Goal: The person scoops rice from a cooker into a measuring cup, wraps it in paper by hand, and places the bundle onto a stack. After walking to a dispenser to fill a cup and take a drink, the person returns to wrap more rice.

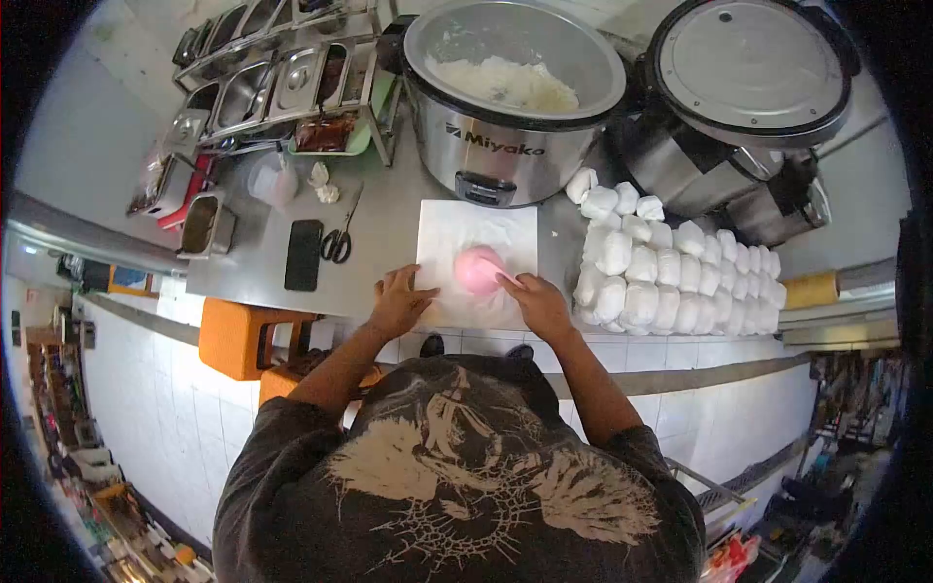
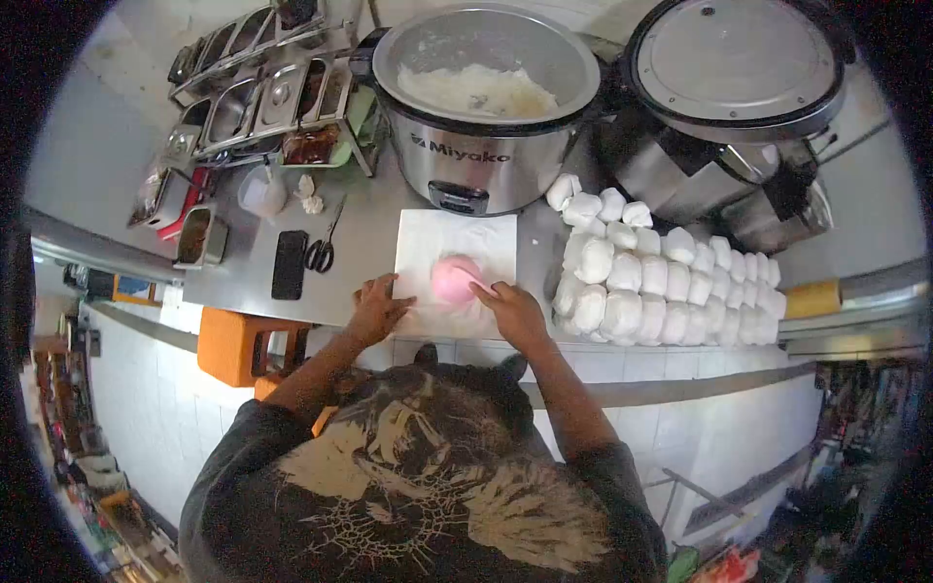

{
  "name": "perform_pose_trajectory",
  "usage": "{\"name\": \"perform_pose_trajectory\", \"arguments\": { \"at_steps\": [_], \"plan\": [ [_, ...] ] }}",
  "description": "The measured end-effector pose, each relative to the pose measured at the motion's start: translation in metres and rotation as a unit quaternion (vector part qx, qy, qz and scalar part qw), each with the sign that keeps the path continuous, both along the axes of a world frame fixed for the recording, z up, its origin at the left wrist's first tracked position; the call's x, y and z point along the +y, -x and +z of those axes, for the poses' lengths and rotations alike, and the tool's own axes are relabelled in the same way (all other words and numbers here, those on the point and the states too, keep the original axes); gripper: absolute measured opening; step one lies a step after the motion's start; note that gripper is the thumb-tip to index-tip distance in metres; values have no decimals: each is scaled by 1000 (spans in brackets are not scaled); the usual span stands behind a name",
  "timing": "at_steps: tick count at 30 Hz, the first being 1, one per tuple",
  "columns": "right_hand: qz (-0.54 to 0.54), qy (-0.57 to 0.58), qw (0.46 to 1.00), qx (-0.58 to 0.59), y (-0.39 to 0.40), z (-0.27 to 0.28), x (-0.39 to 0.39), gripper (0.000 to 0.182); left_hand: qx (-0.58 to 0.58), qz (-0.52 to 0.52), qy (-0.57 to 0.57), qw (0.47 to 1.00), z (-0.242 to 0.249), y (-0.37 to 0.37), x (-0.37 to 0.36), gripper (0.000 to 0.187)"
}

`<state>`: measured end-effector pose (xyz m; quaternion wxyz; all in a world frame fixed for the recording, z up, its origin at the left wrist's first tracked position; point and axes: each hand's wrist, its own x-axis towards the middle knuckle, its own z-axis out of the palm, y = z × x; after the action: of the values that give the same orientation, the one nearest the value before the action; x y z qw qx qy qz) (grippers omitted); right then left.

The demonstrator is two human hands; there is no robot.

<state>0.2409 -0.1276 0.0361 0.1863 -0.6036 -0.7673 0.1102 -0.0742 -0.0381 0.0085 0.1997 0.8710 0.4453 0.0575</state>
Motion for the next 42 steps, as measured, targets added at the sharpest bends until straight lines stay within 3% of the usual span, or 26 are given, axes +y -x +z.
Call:
{"name": "perform_pose_trajectory", "arguments": {
  "at_steps": [3, 5, 6, 9, 11, 13, 14, 15, 17, 18, 21, 24, 27, 30, 33, 36, 39, 42],
  "plan": [
    [-121, -7, 991, 61, 9, 1, -22, 60, -43, -7, 14, 999, 12, -5, 0, 20],
    [-229, -76, 965, 103, 12, -4, -33, 62, -171, -7, 75, 982, 5, -9, 6, 17],
    [-304, -21, 946, 106, 14, -5, -35, 66, -231, -6, 109, 967, 2, -8, 5, 16],
    [-321, -34, 946, 25, 2, -33, -33, 71, -315, 41, 178, 931, -7, -13, 9, 12],
    [-301, -67, 951, -39, 10, -38, -35, 72, -301, 39, 109, 947, -12, -12, 11, 10],
    [-251, -111, 958, -83, 39, -1, -29, 70, -254, 36, -3, 966, -4, -13, 13, 10],
    [-176, -110, 978, 9, 48, 8, -30, 66, -212, 34, -77, 974, 11, -13, 10, 11],
    [-154, -80, 985, 14, 57, 11, -30, 64, -168, 31, -150, 974, 19, -13, 6, 11],
    [-110, -20, 993, 25, 72, 13, -31, 60, -209, 47, -43, 976, 6, -16, 8, 12],
    [-130, -31, 991, -27, 73, -2, -30, 52, -230, 57, 8, 971, 1, -20, 11, 13],
    [-112, -37, 993, -31, 53, -41, -24, 42, -285, 94, 54, 952, -9, -27, 12, 17],
    [-85, -88, 987, 103, 59, -23, -23, 32, -265, 167, 176, 933, -21, -31, 14, 17],
    [-40, -77, 995, 42, 71, -2, -23, 30, -489, 269, 410, 722, -21, -38, 7, 14],
    [-69, -69, 995, 38, 61, -23, -17, 29, -487, 313, 405, 708, -6, -37, 5, 24],
    [-111, -94, 989, 35, 59, -10, -21, 23, -435, 109, 263, 854, 6, -23, 2, 38],
    [-89, -88, 992, 9, 35, -40, -24, 16, -224, -7, 94, 970, 24, -12, -6, 30],
    [-32, -90, 990, 102, 19, -32, -30, 11, -180, -5, 113, 977, 4, 7, -3, 19],
    [7, -44, 979, 197, 11, -13, -41, 13, -141, -58, -36, 988, 17, 18, -22, 8]
  ]
}}
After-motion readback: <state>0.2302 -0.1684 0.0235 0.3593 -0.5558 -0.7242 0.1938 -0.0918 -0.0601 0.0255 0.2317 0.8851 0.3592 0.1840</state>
